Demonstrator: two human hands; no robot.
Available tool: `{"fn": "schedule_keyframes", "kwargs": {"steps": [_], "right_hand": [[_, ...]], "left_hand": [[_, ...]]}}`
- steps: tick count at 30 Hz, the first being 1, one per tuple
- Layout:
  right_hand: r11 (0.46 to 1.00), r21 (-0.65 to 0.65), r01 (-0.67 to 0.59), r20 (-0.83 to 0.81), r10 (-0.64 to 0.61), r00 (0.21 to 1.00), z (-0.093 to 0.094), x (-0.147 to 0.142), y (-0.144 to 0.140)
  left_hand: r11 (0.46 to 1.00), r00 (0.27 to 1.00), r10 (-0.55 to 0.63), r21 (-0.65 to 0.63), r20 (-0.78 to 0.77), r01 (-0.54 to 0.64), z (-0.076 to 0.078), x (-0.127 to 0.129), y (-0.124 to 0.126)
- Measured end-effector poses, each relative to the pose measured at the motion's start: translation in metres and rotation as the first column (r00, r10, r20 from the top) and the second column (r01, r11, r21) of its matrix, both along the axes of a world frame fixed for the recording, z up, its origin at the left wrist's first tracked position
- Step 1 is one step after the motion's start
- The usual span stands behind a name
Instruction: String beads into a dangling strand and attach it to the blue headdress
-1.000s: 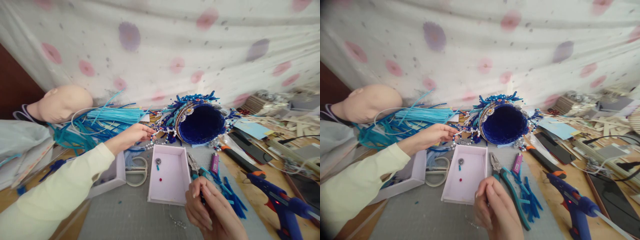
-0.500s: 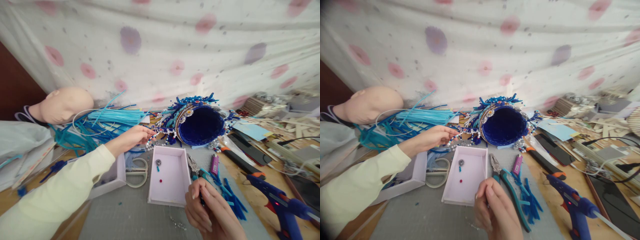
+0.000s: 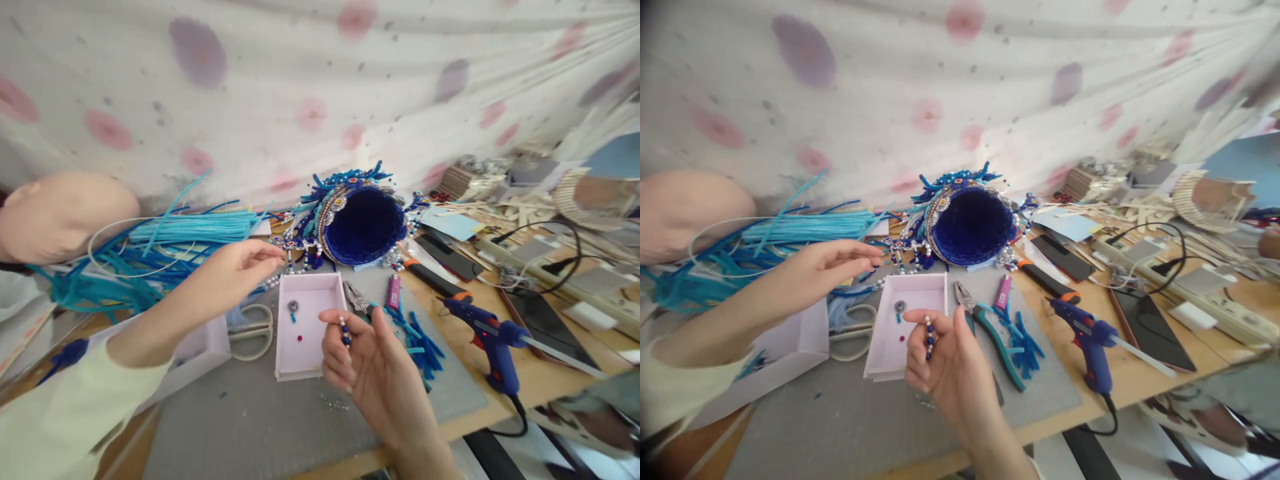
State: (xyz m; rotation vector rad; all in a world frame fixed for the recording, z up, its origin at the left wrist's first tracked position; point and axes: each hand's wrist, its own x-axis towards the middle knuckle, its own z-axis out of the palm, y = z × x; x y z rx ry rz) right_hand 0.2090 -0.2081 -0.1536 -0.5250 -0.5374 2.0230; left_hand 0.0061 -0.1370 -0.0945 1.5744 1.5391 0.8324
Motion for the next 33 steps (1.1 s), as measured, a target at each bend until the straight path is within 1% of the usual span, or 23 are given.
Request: {"fn": "schedule_keyframes", "kwargs": {"steps": [2,3,6,8,9,12,14,17,19,21,23,24,27,33], "right_hand": [[1.0,0.012,-0.003,-0.021,0.004,1.0,0.001,-0.004,0.0],[1.0,0.022,-0.01,-0.025,0.011,1.0,0.002,-0.006,0.0],[0.997,0.053,-0.049,-0.019,0.05,0.999,0.003,-0.01,0.002],[0.995,0.066,-0.074,-0.019,0.075,0.997,0.004,-0.012,0.004],[0.994,0.069,-0.081,-0.017,0.082,0.996,0.004,-0.012,0.004],[0.994,0.067,-0.084,0.012,0.083,0.996,0.006,-0.013,0.005],[0.996,0.056,-0.068,0.019,0.067,0.998,0.007,-0.013,0.005],[0.998,0.04,-0.054,-0.014,0.054,0.998,0.007,-0.014,0.005],[0.997,0.034,-0.071,-0.024,0.071,0.997,0.005,-0.014,0.005],[0.995,0.036,-0.098,-0.008,0.098,0.995,0.002,-0.013,0.005],[0.991,0.043,-0.124,0.014,0.124,0.992,-0.001,-0.012,0.004],[0.99,0.042,-0.135,0.021,0.134,0.991,-0.003,-0.01,0.003],[0.988,0.05,-0.144,0.041,0.142,0.989,-0.009,-0.007,0.0],[0.989,0.069,-0.127,0.109,0.119,0.987,-0.014,-0.006,-0.002]], "left_hand": [[1.0,0.999,-0.015,-0.008,0.036,0.015,0.004,0.012,-0.017],[0.999,0.998,-0.022,-0.039,0.063,0.024,0.004,0.019,-0.024],[0.99,0.984,-0.106,-0.079,0.144,0.119,-0.003,0.039,-0.037],[0.983,0.967,-0.16,-0.057,0.197,0.175,-0.008,0.048,-0.039],[0.983,0.961,-0.164,-0.048,0.223,0.179,-0.01,0.052,-0.038],[0.986,0.946,-0.115,-0.079,0.303,0.145,-0.01,0.057,-0.036],[0.986,0.923,-0.087,-0.097,0.376,0.133,-0.009,0.06,-0.036],[0.976,0.883,-0.128,-0.1,0.451,0.193,-0.012,0.062,-0.039],[0.971,0.877,-0.143,-0.107,0.458,0.214,-0.016,0.063,-0.04],[0.985,0.886,-0.102,-0.079,0.452,0.154,-0.018,0.062,-0.04],[0.998,0.889,-0.06,0.007,0.453,0.064,-0.019,0.06,-0.039],[0.998,0.888,-0.057,0.049,0.456,0.039,-0.019,0.058,-0.038],[0.994,0.871,-0.071,0.112,0.487,0.018,-0.017,0.055,-0.035],[0.994,0.837,-0.09,0.098,0.539,0.044,-0.018,0.055,-0.034]]}}
